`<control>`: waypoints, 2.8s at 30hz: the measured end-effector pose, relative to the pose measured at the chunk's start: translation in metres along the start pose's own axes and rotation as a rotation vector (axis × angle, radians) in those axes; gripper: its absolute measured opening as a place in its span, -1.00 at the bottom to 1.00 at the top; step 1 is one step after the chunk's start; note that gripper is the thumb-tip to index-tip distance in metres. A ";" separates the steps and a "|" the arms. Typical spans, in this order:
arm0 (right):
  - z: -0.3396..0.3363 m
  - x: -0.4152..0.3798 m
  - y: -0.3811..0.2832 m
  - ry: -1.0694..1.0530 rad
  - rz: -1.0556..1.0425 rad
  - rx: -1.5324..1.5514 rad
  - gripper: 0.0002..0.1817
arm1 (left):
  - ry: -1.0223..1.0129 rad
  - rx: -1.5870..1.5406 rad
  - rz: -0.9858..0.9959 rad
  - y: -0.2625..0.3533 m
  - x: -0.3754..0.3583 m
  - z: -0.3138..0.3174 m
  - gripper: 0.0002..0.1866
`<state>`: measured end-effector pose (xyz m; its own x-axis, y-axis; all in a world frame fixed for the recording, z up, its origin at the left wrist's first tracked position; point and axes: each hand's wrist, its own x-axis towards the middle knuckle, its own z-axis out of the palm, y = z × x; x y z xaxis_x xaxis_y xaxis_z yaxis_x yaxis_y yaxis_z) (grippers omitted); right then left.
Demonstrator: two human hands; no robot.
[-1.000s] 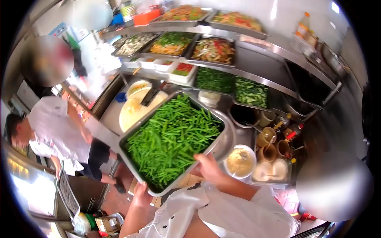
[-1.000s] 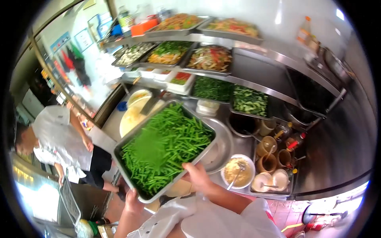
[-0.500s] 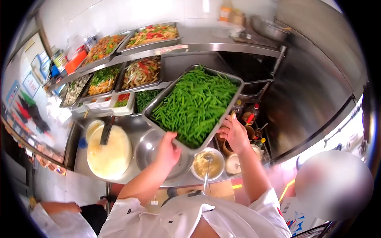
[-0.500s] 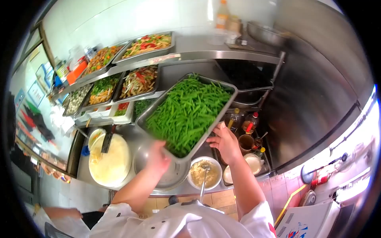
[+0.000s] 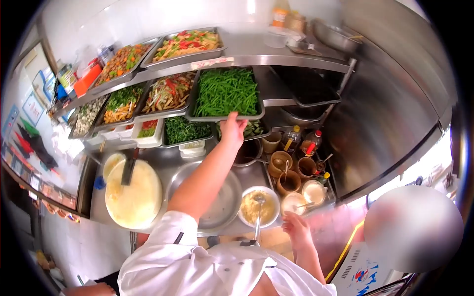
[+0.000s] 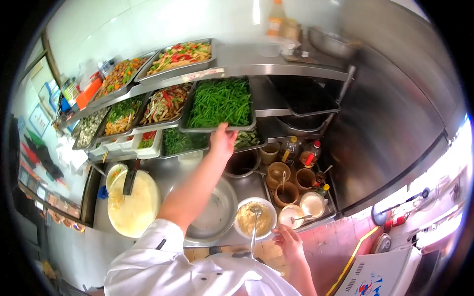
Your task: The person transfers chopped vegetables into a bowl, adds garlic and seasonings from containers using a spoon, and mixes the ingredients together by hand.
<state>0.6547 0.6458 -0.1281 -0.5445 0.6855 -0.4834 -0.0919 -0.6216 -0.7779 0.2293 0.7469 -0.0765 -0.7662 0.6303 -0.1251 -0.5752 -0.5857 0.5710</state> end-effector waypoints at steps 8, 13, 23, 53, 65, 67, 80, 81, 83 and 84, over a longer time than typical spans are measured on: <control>0.019 0.011 0.010 -0.116 0.010 -0.127 -0.62 | -0.104 0.522 -0.151 0.057 -0.046 -0.033 -0.48; 0.012 0.034 0.036 -0.174 0.036 -0.203 -0.74 | -0.248 0.966 -0.003 0.059 -0.161 -0.205 -0.58; 0.147 0.056 0.038 -0.388 -0.001 -0.837 -0.79 | 0.080 1.127 -0.030 0.105 -0.385 -0.497 -0.87; 0.287 0.036 0.198 -0.807 -0.324 -1.389 -0.73 | 0.214 2.001 0.023 0.277 -0.380 -0.553 -0.46; 0.311 0.005 0.356 -1.656 -0.097 -1.495 -0.62 | 1.703 0.860 -0.770 0.011 -0.931 -0.555 -0.67; 0.335 -0.034 0.379 -1.754 -0.091 -1.492 -0.58 | 1.845 0.624 -0.872 -0.037 -1.018 -0.507 -0.67; 0.509 -0.222 0.625 -1.918 0.303 -1.702 -0.63 | 1.785 0.359 -0.193 0.211 -1.006 -0.521 -0.61; 0.521 -0.225 0.649 -1.889 0.354 -1.711 -0.64 | 1.640 0.639 -0.068 0.141 -1.016 -0.643 -0.61; 0.539 -0.202 0.697 -1.809 0.427 -1.717 -0.64 | 1.602 0.706 0.017 0.204 -1.009 -0.686 -0.62; 0.547 -0.197 0.714 -1.771 0.335 -1.726 -0.73 | 1.575 0.826 0.096 0.234 -1.012 -0.699 -0.62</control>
<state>0.2405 -0.1401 -0.3687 -0.3394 -0.6551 -0.6750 0.0440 0.7058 -0.7071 0.6694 -0.3839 -0.3829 -0.5938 -0.7142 -0.3706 -0.6168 0.1083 0.7796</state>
